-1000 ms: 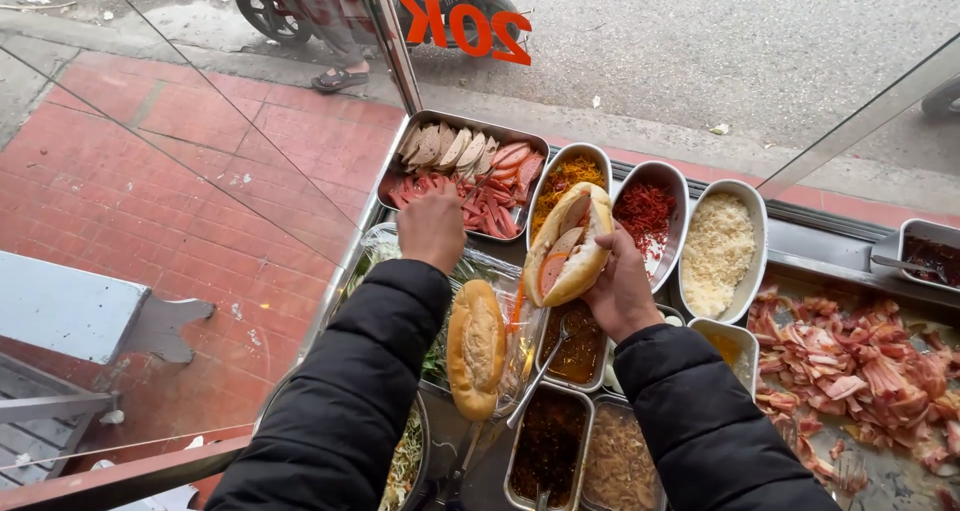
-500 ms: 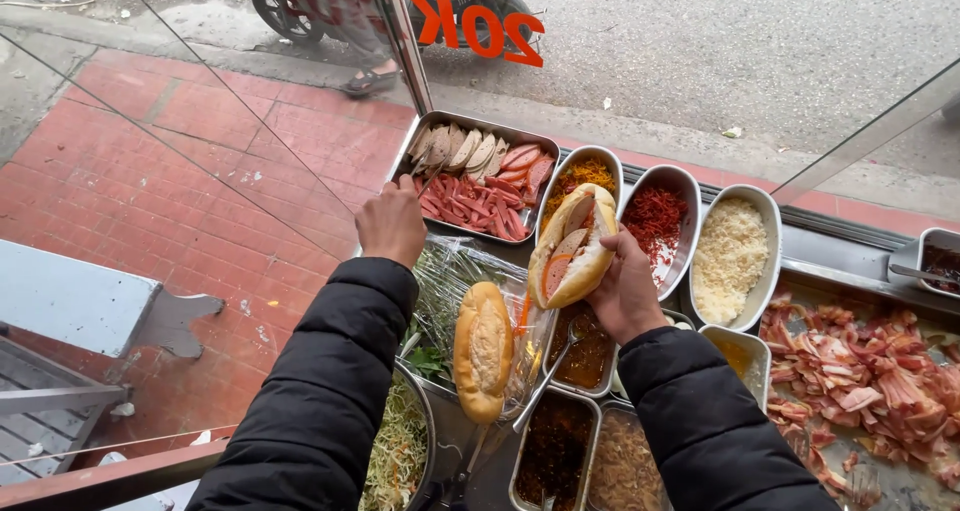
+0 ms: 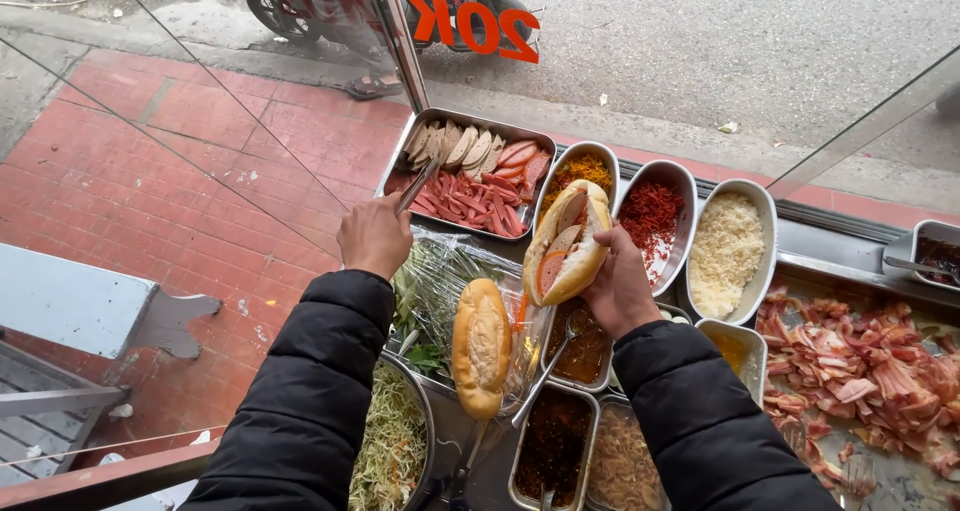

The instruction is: The person prepares two sandwiches at a street food stall. They use scissors to cut baguettes, then spread sauces and add various fillings including sliced meats, vegetables, and herbs from metal containers. The person uses tongs to handle the ingredients and a squeeze bottle for condiments.

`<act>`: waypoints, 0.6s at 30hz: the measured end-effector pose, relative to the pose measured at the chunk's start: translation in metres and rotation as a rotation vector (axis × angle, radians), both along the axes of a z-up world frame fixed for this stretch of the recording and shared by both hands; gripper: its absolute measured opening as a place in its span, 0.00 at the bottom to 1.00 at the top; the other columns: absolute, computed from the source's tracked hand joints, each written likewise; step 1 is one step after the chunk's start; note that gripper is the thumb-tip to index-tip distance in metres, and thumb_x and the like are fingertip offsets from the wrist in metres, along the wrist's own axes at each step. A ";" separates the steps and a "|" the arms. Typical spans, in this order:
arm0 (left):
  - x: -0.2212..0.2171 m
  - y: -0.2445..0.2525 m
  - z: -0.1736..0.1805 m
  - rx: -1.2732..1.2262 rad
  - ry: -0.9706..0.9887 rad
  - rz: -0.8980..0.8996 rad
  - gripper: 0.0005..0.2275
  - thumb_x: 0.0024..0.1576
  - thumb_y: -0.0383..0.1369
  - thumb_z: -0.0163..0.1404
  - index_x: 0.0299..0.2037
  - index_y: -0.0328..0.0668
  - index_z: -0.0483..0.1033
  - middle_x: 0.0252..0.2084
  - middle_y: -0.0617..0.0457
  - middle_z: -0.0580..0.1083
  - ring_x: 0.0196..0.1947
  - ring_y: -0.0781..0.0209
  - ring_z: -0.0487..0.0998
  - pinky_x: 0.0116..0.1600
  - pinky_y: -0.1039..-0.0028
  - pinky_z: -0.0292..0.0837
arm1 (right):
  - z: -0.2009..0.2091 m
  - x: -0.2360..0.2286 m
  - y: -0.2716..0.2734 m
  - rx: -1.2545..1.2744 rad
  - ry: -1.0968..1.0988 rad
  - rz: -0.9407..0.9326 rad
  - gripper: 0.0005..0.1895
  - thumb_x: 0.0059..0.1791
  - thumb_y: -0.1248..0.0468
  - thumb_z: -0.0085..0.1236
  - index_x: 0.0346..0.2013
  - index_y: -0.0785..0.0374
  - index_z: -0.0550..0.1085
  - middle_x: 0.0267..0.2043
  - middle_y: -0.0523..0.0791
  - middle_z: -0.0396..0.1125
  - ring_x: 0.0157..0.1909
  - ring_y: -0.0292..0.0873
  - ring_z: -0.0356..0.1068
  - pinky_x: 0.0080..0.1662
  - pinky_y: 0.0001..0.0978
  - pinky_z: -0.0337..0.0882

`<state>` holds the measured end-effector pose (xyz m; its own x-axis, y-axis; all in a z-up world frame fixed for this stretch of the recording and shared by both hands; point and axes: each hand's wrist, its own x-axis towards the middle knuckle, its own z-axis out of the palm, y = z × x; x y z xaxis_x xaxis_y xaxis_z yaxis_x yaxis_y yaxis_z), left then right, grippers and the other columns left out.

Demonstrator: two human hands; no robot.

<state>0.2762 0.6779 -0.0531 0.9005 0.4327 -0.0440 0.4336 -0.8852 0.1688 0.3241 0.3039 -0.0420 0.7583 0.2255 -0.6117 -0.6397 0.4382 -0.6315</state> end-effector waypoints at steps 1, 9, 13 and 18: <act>-0.004 0.000 0.003 0.000 0.000 -0.001 0.15 0.66 0.46 0.52 0.59 0.61 0.85 0.45 0.47 0.85 0.50 0.33 0.88 0.57 0.42 0.84 | 0.000 0.000 0.000 0.000 0.000 -0.001 0.45 0.49 0.53 0.58 0.83 0.39 0.61 0.64 0.48 0.66 0.64 0.52 0.73 0.64 0.53 0.75; -0.083 -0.104 0.163 -0.729 -0.071 0.005 0.22 0.63 0.45 0.59 0.67 0.59 0.85 0.44 0.41 0.89 0.33 0.47 0.90 0.50 0.55 0.83 | 0.016 -0.006 -0.001 -0.007 -0.053 -0.026 0.47 0.50 0.53 0.55 0.85 0.42 0.56 0.70 0.52 0.63 0.66 0.53 0.69 0.66 0.53 0.73; -0.114 -0.137 0.168 -0.994 0.021 0.045 0.22 0.64 0.36 0.60 0.70 0.47 0.84 0.42 0.38 0.89 0.23 0.55 0.82 0.36 0.66 0.81 | 0.056 -0.019 -0.001 -0.031 -0.098 -0.035 0.48 0.50 0.54 0.54 0.86 0.46 0.54 0.69 0.54 0.60 0.66 0.54 0.66 0.67 0.54 0.70; -0.129 -0.157 0.138 -0.656 0.007 -0.151 0.22 0.62 0.46 0.59 0.67 0.58 0.85 0.49 0.43 0.89 0.50 0.32 0.88 0.50 0.48 0.84 | 0.064 -0.039 -0.008 -0.062 -0.125 -0.012 0.47 0.50 0.57 0.52 0.85 0.43 0.55 0.72 0.56 0.61 0.67 0.58 0.66 0.66 0.58 0.71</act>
